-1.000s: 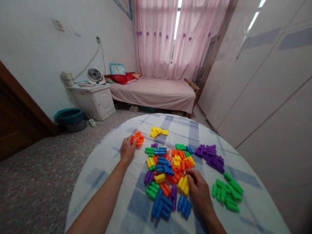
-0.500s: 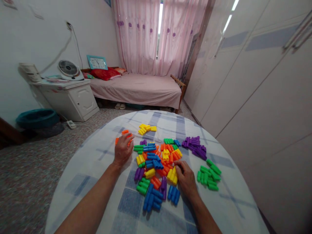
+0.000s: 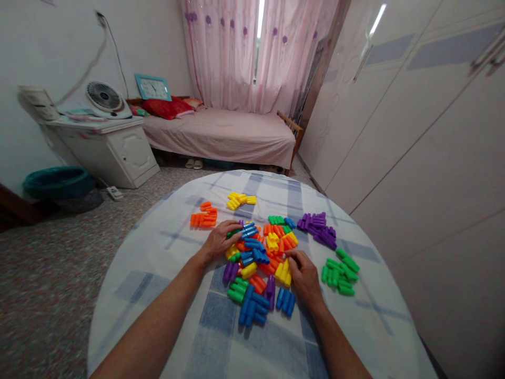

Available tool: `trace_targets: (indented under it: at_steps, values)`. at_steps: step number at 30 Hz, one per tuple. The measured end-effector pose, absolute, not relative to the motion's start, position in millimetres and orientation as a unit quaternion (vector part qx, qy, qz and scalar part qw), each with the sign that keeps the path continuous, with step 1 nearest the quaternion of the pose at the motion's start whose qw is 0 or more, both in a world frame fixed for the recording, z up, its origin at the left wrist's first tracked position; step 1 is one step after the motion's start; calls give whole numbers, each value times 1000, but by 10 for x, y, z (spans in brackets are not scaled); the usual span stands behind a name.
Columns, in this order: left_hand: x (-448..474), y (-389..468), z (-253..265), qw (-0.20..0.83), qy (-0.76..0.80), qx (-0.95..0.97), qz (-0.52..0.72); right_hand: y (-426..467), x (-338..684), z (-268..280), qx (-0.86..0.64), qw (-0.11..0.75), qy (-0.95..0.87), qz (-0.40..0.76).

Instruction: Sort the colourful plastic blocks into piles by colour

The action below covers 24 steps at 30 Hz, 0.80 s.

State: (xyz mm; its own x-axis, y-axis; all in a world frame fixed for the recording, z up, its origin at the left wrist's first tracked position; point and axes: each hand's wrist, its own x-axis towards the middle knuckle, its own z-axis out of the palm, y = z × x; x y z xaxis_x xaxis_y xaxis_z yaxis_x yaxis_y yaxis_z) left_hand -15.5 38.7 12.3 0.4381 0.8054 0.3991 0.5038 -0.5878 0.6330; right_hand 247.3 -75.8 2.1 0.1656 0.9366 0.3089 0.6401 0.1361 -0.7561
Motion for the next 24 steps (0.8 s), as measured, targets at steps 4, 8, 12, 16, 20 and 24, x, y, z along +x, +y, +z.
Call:
trace_targets:
  at_steps: [4,8,12,16,20,24]
  values:
    - [-161,422,90,257,401,798,369,-756,2474,15,-636,429,-617,174]
    - [-176,467,27,273,412,774,397,-783,2466,33,-640,452,-600,163]
    - [-169,467,29,269,422,767,401,-809,2373,158,-603,451,-650,100]
    - [-141,461,31,232,427,778,399,-702,2144,386,-568,405,-713,71]
    - [-106,466,-2,180,439,789,390,-382,1870,569,-565,367,-736,64]
    - [-89,466,-22,154,431,802,383,-6,1659,570,-565,298,-766,68]
